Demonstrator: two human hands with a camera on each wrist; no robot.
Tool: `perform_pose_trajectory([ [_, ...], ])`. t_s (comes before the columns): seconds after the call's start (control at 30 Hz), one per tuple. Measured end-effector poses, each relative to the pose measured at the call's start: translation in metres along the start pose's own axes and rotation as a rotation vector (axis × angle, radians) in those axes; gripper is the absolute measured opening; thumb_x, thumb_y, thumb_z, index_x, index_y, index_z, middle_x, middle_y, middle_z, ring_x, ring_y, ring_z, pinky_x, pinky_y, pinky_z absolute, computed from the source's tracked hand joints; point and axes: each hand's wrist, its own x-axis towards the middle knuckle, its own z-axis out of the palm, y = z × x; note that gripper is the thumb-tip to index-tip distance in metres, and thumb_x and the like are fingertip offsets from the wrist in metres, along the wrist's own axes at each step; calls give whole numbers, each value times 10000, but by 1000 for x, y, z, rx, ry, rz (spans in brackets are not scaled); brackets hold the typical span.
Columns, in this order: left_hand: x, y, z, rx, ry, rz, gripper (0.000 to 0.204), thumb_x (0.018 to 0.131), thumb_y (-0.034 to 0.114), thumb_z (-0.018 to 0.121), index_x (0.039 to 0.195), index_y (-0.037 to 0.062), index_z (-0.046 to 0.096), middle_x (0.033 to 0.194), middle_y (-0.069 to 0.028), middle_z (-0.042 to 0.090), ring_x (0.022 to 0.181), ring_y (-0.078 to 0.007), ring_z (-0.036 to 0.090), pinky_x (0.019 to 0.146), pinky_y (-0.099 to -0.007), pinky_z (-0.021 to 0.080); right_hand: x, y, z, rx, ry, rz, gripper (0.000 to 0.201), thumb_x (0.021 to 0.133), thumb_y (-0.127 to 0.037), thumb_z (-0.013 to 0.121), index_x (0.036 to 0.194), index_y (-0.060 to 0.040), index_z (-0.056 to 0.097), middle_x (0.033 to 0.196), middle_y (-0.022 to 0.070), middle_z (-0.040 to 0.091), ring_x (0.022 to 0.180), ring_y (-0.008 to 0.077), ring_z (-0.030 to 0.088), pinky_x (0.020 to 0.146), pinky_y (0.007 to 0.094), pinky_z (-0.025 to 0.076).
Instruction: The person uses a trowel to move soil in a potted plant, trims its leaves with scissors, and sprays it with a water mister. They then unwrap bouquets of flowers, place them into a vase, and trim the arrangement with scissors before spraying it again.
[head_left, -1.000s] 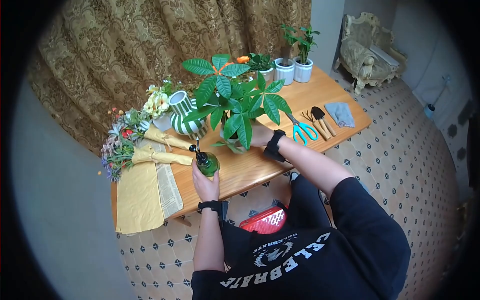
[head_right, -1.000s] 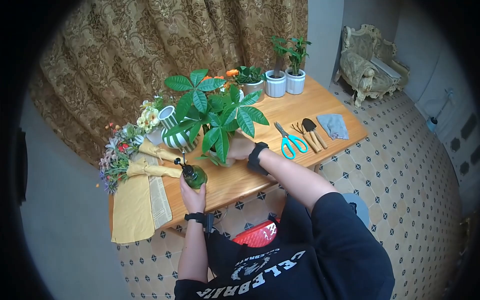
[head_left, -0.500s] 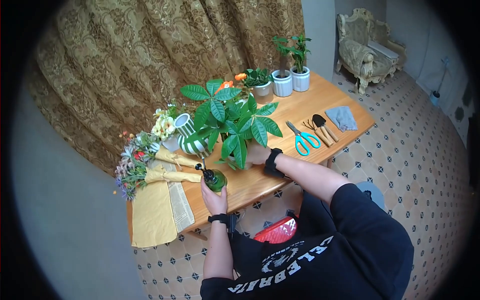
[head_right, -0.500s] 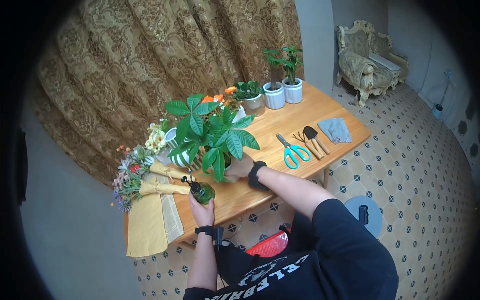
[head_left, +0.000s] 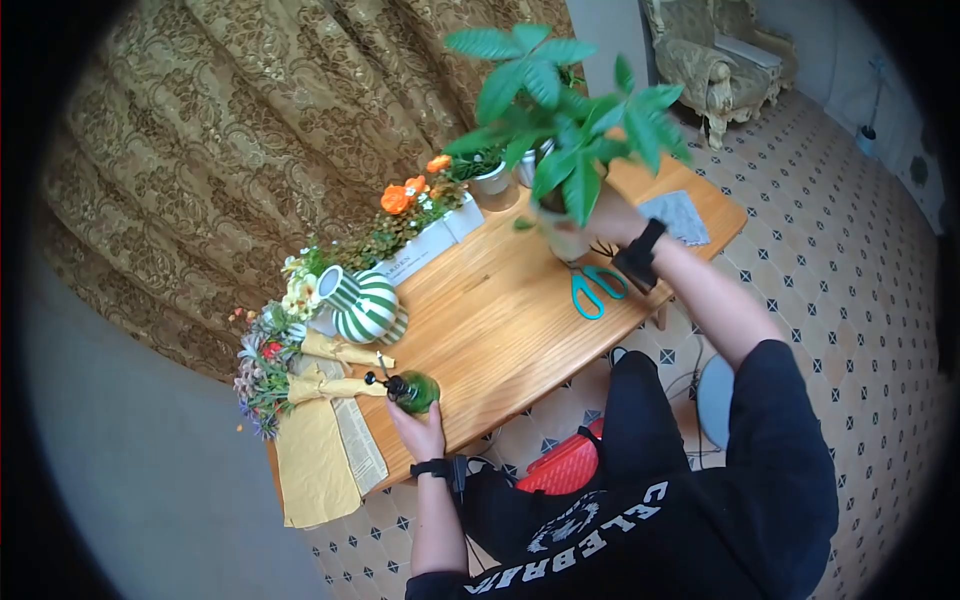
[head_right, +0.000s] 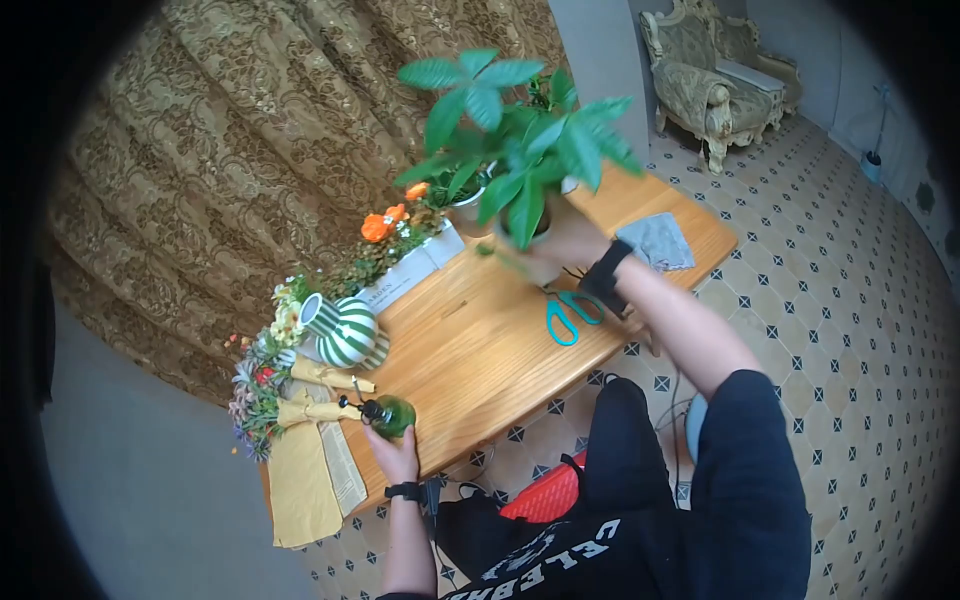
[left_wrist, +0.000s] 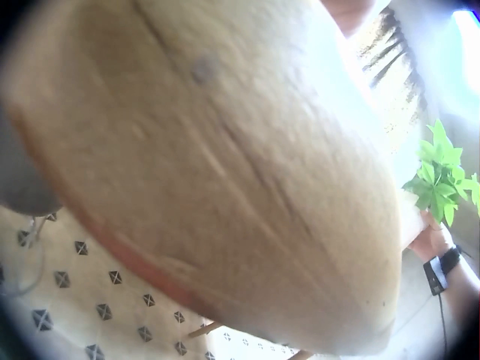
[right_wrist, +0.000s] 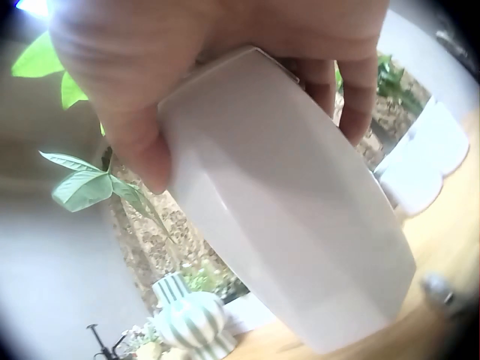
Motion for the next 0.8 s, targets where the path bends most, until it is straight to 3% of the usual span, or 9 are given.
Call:
perform_pose_trajectory([
  [0.03, 0, 5, -1, 29, 9, 2, 852, 715, 99, 760, 1399, -42, 273, 1365, -257, 410, 1271, -393, 401, 1077, -424, 311, 9, 16, -26, -28, 28, 5, 685, 634, -274, 833, 1194, -27, 524, 1127, 143, 596, 1059, 236, 576, 938, 368, 449],
  [0.1, 1, 8, -1, -6, 2, 2, 838, 716, 91, 758, 1395, -39, 285, 1357, -250, 417, 1269, -386, 404, 1077, -419, 309, 30, 64, -71, -443, 243, -260, 755, 635, -282, 823, 1245, -4, 474, 1118, 170, 602, 1056, 259, 587, 944, 376, 448],
  [0.17, 1, 11, -2, 0, -15, -10, 827, 716, 87, 758, 1389, -38, 295, 1358, -240, 417, 1273, -371, 404, 1075, -410, 308, 45, 89, -117, -540, 231, -88, 813, 631, -306, 808, 1271, 22, 428, 1136, 203, 600, 1079, 295, 586, 955, 377, 445],
  [0.27, 1, 9, 0, 43, -19, -21, 829, 718, 85, 755, 1389, -41, 286, 1362, -239, 407, 1275, -376, 396, 1077, -412, 302, 67, 136, -158, -512, 364, 109, 753, 651, -241, 777, 1282, -3, 442, 1272, 182, 532, 1169, 300, 527, 1010, 376, 408],
  [0.3, 1, 8, 2, 40, -11, -9, 825, 713, 74, 749, 1385, -37, 283, 1362, -236, 397, 1280, -374, 386, 1079, -413, 293, 77, 161, -172, -588, 398, 184, 871, 596, -362, 804, 1259, 58, 428, 1211, 242, 570, 1121, 343, 571, 961, 371, 445],
  [0.43, 4, 17, 3, 61, -20, -62, 803, 700, 42, 731, 1366, -24, 287, 1327, -228, 406, 1266, -372, 384, 1079, -414, 280, 104, 162, -168, -731, 460, 264, 869, 600, -385, 800, 1242, 77, 440, 1206, 251, 569, 1112, 349, 576, 961, 371, 445],
  [0.63, -4, -4, 10, 45, 1, -138, 852, 718, 34, 719, 1403, -46, 218, 1365, -252, 367, 1288, -365, 364, 1109, -405, 241, 155, 251, -185, -703, 450, 225, 925, 603, -417, 806, 1282, 63, 401, 1237, 230, 559, 1144, 339, 557, 964, 370, 443],
  [0.77, -4, -6, 9, -96, -23, -219, 862, 716, -22, 695, 1419, -29, 196, 1364, -229, 368, 1260, -328, 398, 1082, -404, 294, 170, 293, -185, -729, 462, 232, 932, 605, -415, 805, 1302, 46, 392, 1239, 224, 561, 1148, 339, 554, 965, 365, 444],
  [0.8, -3, -3, 9, -20, -28, -200, 865, 718, -45, 679, 1425, -22, 182, 1363, -219, 365, 1250, -315, 405, 1072, -398, 310, 169, 294, -181, -822, 497, 217, 923, 608, -408, 804, 1303, 40, 395, 1233, 222, 567, 1145, 331, 559, 970, 361, 441],
])
